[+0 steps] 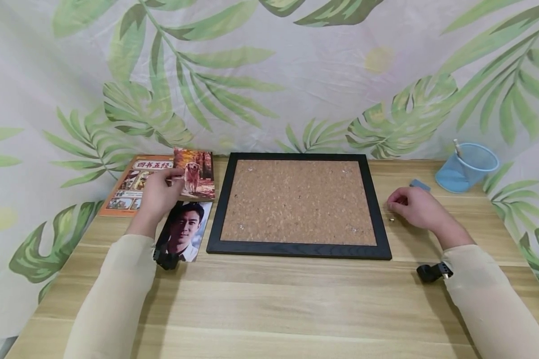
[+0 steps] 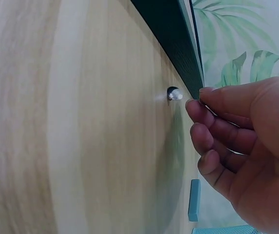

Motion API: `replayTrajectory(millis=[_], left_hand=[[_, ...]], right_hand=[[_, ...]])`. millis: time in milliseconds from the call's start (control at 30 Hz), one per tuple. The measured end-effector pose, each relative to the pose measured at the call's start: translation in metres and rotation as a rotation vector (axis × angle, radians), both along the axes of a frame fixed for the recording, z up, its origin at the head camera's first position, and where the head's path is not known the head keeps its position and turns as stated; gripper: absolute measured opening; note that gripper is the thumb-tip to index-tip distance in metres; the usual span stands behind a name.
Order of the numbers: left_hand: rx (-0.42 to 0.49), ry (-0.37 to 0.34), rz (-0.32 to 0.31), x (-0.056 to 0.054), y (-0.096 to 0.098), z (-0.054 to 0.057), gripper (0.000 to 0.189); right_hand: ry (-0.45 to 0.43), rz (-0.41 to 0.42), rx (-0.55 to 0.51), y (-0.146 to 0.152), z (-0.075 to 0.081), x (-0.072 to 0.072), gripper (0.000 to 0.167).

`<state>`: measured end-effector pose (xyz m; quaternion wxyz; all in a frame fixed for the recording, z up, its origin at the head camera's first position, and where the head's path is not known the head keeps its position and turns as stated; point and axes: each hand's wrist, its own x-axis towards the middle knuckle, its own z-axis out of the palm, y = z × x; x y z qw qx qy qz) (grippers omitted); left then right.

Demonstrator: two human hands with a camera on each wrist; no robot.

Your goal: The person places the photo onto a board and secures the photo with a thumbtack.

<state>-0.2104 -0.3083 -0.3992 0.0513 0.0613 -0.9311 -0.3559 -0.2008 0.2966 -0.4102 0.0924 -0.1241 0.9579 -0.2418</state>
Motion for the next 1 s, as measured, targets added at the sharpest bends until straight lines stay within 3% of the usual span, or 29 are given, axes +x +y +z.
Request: replayTrajectory(millis=[200, 467, 667, 1000], left_hand=[[0.159, -0.036, -0.086, 0.012, 0.01, -0.001, 0.052], [0.223, -0.077, -0.169, 0.024, 0.036, 0.003, 0.053], [0.261, -0.113, -0.257, 0.024, 0.061, 0.003, 0.053], [0.223, -0.115, -0.328, 0.014, 0.099, -0.008, 0.05]], right_hand=[[0.011, -0.005, 0.009, -0.001, -0.001, 0.001, 0.018], [0.024, -0.006, 0.0, -0.005, 0.003, 0.003, 0.019], [0.043, 0.008, -0.005, -0.008, 0.005, 0.004, 0.019], [0.07, 0.028, -0.022, -0.016, 0.009, 0.004, 0.018]])
